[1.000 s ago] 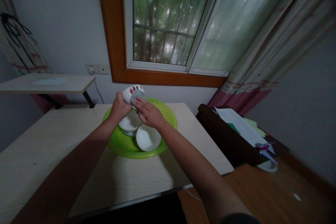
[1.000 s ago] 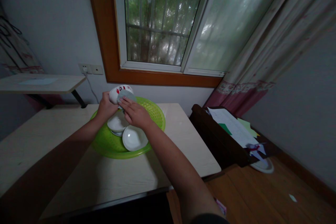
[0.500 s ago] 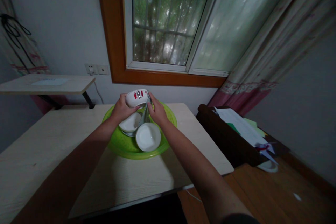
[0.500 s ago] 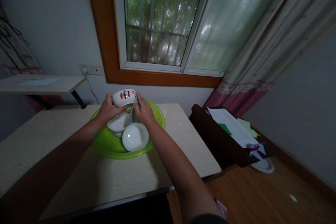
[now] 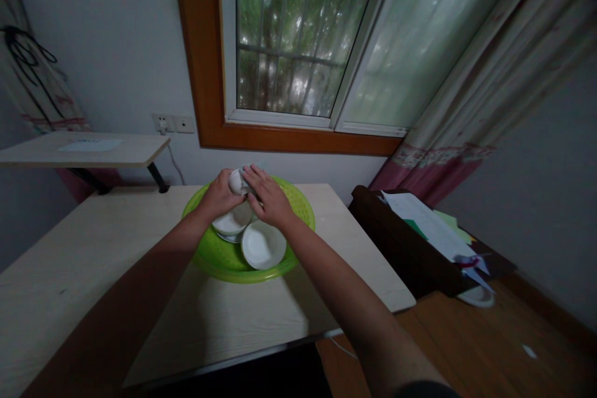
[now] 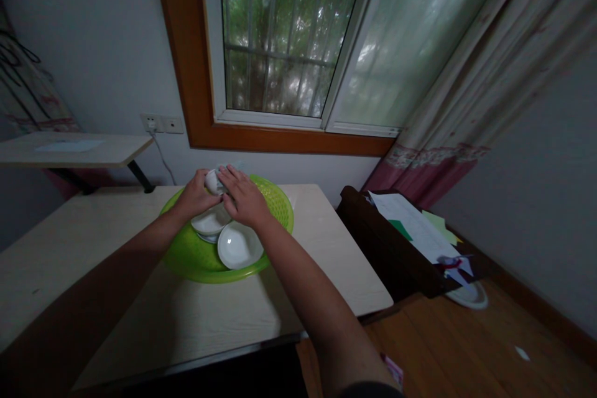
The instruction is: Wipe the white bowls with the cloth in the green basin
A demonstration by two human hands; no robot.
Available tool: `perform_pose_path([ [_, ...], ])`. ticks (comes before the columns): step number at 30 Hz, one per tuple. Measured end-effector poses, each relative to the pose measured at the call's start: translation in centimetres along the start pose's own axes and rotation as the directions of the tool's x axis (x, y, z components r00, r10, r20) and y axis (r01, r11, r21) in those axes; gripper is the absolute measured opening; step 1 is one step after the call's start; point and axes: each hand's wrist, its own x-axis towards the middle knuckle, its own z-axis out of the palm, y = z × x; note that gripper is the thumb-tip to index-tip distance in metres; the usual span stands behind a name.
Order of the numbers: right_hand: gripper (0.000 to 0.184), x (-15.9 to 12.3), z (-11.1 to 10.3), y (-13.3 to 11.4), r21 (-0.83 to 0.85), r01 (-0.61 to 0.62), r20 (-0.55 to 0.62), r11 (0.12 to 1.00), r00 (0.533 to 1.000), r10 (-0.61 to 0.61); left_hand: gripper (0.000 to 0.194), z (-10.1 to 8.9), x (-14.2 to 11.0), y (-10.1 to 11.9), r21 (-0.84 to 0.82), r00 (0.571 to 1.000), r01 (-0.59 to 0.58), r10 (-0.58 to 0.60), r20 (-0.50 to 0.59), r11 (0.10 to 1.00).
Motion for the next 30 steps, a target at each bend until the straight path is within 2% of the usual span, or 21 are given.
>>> perform_pose_path([
  [3,0.059,0.0,0.2,0.4,0.043,-0.053,-0.028,0.998,0.998,0.054,0.067,0.0,0.0,0.1,0.014,1.0,0.018,-0.018,-0.009,1.0],
  [5,0.06,-0.1,0.3,0.9,0.093,-0.131,-0.059,0.987,0.989,0.136,0.068,-0.1,0.0,0.2,0.021,0.999,0.03,-0.03,-0.025,0.999],
  [10,0.078,-0.8,0.8,2.6,0.27,-0.342,-0.062,0.9,0.927,0.371,0.071,-0.1,-0.1,0.4,0.005,0.994,0.05,-0.049,-0.1,0.999],
  [15,0.094,-1.1,1.4,3.6,0.374,-0.435,-0.037,0.819,0.875,0.482,0.074,-0.2,-0.1,0.1,-0.093,0.989,0.03,-0.043,-0.141,0.995],
  [19,0.093,-1.2,1.9,4.2,0.424,-0.441,-0.057,0.791,0.859,0.509,0.077,-0.5,-0.2,0.4,-0.195,0.989,0.075,-0.098,-0.112,0.978],
  [23,0.084,-1.3,2.0,4.4,0.402,-0.427,-0.11,0.81,0.856,0.506,0.08,-0.6,-0.3,0.7,-0.247,0.989,0.125,-0.141,-0.048,0.961],
  [30,0.079,-0.9,1.4,4.1,0.229,-0.385,-0.177,0.894,0.887,0.427,0.081,0.1,0.1,-0.1,-0.155,0.994,-0.006,-0.01,-0.106,0.988],
])
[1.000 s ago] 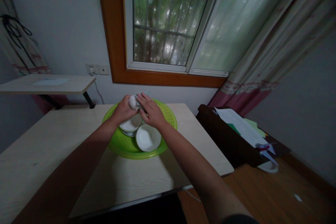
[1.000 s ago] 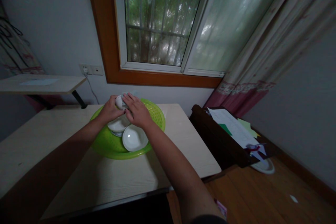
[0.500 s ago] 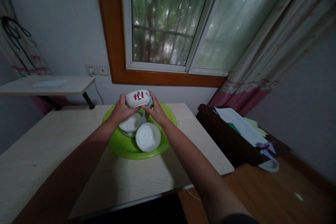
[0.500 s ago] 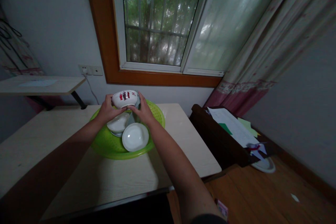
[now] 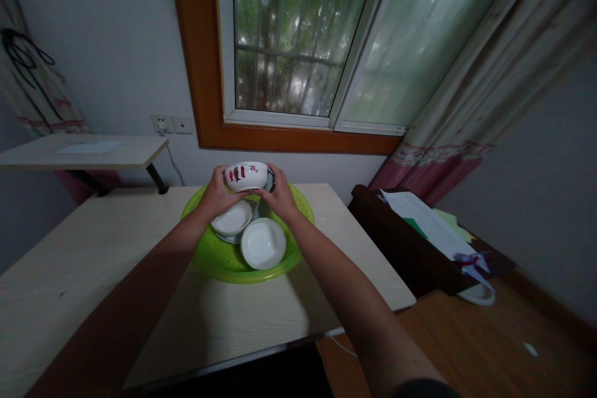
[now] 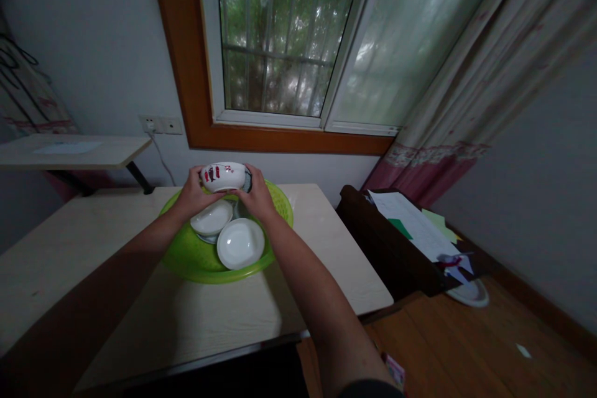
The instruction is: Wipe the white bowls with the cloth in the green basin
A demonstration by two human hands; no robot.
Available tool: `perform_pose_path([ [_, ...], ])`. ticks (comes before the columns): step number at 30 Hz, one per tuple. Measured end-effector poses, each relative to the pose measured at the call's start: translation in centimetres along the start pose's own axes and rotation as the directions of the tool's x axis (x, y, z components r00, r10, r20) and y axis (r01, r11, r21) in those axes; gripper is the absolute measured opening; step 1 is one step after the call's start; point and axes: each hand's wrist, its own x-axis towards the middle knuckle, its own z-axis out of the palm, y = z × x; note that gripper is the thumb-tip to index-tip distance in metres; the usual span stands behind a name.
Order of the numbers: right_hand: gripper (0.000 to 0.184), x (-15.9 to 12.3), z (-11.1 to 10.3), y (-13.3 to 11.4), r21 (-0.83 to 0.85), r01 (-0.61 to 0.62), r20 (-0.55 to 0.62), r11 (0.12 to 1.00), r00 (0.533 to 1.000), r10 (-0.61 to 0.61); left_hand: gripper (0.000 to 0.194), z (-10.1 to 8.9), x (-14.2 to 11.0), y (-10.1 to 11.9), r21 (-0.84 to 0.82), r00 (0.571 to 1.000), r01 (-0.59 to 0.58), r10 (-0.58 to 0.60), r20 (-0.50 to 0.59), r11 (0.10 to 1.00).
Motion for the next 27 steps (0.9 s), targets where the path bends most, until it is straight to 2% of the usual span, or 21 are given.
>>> perform_pose_path([
  [6,0.074,0.0,-0.2,-0.5,-0.061,0.093,0.009,0.994,0.996,-0.093,0.077,0.1,0.2,-0.6,0.082,0.988,-0.153,0.154,-0.003,0.985],
  [10,0.072,-0.1,-0.3,-0.7,-0.065,0.103,0.013,0.993,0.995,-0.103,0.074,0.0,0.2,-0.3,0.094,0.982,-0.189,0.188,0.018,0.978],
  [17,0.075,0.0,-0.3,-0.2,-0.076,0.11,0.054,0.991,0.993,-0.106,0.07,0.1,0.1,-0.4,0.121,0.996,-0.084,0.078,0.046,0.989],
  [22,0.071,-0.2,-0.5,-1.1,-0.084,0.232,0.122,0.969,0.968,-0.221,0.072,0.2,0.1,-0.5,0.156,0.998,-0.003,-0.006,0.056,0.988],
  [27,0.063,-0.6,-0.7,-2.9,-0.108,0.36,0.253,0.927,0.911,-0.324,0.069,0.0,0.1,-0.1,0.164,0.998,0.055,-0.061,0.03,0.985],
])
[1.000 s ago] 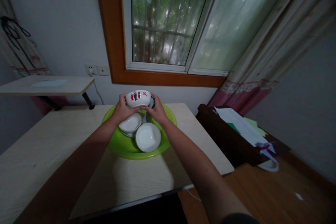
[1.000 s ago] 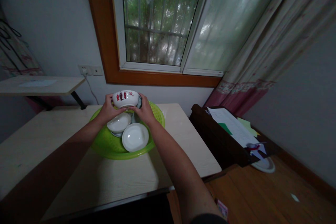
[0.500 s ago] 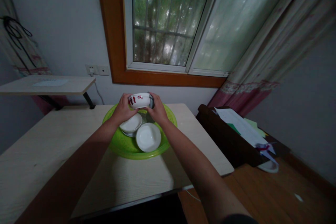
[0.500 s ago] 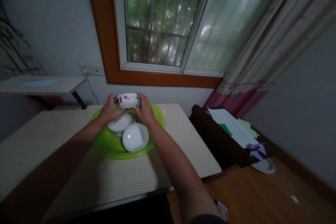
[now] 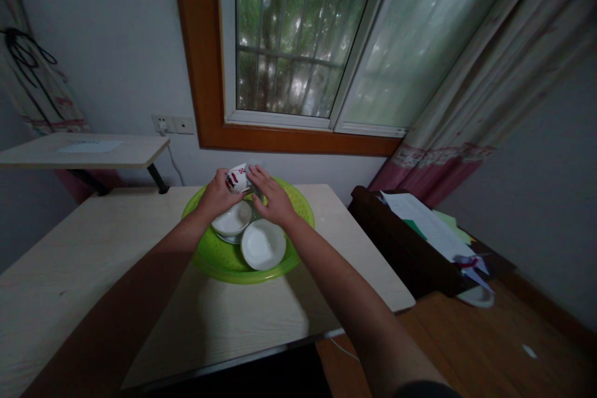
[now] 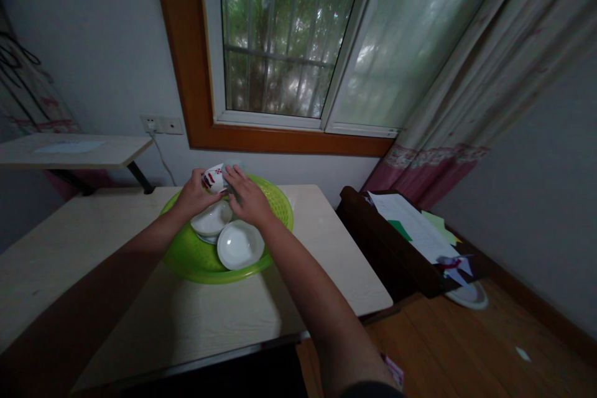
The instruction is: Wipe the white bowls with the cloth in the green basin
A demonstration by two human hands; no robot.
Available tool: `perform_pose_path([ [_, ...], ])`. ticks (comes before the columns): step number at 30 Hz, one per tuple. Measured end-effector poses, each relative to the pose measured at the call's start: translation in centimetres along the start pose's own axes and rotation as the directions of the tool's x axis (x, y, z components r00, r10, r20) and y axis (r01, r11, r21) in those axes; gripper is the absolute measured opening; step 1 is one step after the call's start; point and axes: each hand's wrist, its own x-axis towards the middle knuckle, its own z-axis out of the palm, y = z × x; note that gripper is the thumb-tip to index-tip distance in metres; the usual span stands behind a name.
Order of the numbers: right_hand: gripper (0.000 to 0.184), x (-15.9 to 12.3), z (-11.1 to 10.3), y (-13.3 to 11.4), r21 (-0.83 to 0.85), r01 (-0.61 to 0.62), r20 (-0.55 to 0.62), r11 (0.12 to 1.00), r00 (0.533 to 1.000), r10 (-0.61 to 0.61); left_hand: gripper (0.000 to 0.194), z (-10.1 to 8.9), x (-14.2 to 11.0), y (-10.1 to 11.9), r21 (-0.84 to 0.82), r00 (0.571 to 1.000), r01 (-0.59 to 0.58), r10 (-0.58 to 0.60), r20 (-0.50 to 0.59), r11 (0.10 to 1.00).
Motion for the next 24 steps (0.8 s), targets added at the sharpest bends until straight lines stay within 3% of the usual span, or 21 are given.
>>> perform_pose_path([
  [4,0.064,0.2,0.2,-0.4,-0.007,0.034,0.053,0.999,0.998,-0.034,0.067,-0.2,0.1,0.1,0.009,1.0,0.029,-0.029,-0.003,1.0],
  [8,0.059,0.3,0.4,0.0,0.009,-0.016,-0.005,1.0,1.0,0.016,0.068,0.0,0.2,0.0,0.007,1.0,0.024,-0.024,-0.011,1.0],
  [13,0.052,-0.1,0.8,1.2,0.052,-0.195,-0.124,0.979,0.972,0.2,0.07,0.1,0.2,-0.1,0.014,0.999,0.031,-0.031,-0.015,0.999],
  [18,0.048,-0.6,1.0,2.3,0.091,-0.35,-0.148,0.932,0.921,0.36,0.072,-0.2,0.1,0.1,-0.012,1.0,-0.004,0.004,-0.007,1.0],
  [24,0.047,-0.6,0.6,1.6,0.051,-0.294,-0.175,0.954,0.938,0.298,0.069,-0.1,0.0,-0.1,-0.006,1.0,-0.024,0.024,0.012,1.0],
])
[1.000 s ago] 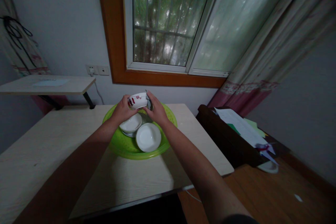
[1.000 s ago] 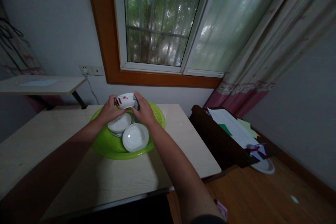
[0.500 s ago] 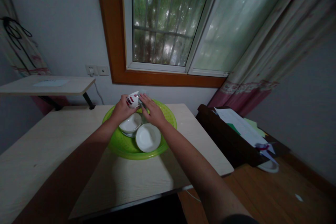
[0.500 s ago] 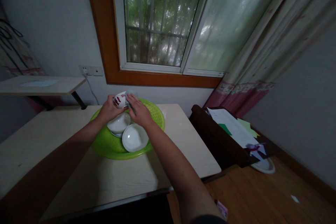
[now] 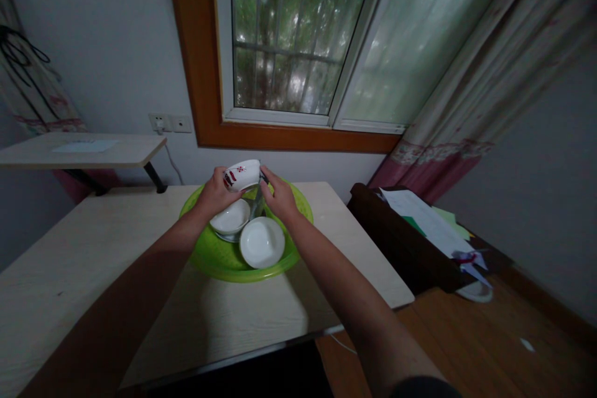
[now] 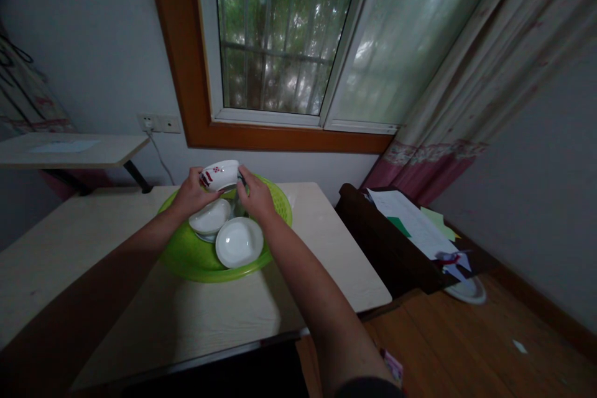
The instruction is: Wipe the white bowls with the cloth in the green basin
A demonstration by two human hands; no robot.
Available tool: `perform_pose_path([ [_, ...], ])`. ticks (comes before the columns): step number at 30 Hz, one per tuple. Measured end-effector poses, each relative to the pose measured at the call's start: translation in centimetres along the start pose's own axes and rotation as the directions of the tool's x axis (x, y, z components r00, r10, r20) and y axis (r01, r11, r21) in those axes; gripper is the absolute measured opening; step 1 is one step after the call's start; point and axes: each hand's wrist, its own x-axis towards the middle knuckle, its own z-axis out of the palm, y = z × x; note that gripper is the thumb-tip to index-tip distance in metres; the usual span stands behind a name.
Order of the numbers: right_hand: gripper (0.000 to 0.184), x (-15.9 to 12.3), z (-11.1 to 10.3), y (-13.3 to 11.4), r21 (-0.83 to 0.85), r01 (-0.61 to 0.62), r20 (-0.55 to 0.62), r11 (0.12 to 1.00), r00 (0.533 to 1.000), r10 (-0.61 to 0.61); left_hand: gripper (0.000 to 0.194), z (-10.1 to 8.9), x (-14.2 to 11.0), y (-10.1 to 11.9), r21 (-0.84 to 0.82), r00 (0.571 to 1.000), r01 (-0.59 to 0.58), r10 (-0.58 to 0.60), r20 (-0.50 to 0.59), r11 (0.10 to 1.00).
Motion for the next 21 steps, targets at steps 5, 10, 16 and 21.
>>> perform_pose_path([
  [5,0.05,0.0,-0.4,-1.3,-0.022,0.186,0.067,0.982,0.981,-0.184,0.064,0.2,0.0,-0.4,0.029,0.998,-0.051,0.049,0.048,0.998],
  [10,0.05,0.0,-0.3,-1.9,-0.03,0.302,0.165,0.953,0.942,-0.293,0.055,0.4,0.0,-0.4,0.052,0.986,-0.139,0.133,0.096,0.989],
  [16,0.047,0.2,-0.1,-2.1,-0.005,0.301,0.142,0.954,0.944,-0.297,0.053,0.7,0.1,-0.6,0.07,0.979,-0.191,0.185,0.091,0.979],
  [21,0.046,0.4,-0.1,-1.2,0.031,0.15,0.022,0.988,0.988,-0.15,0.059,0.6,0.1,-0.6,0.101,0.988,-0.144,0.138,0.063,0.984],
])
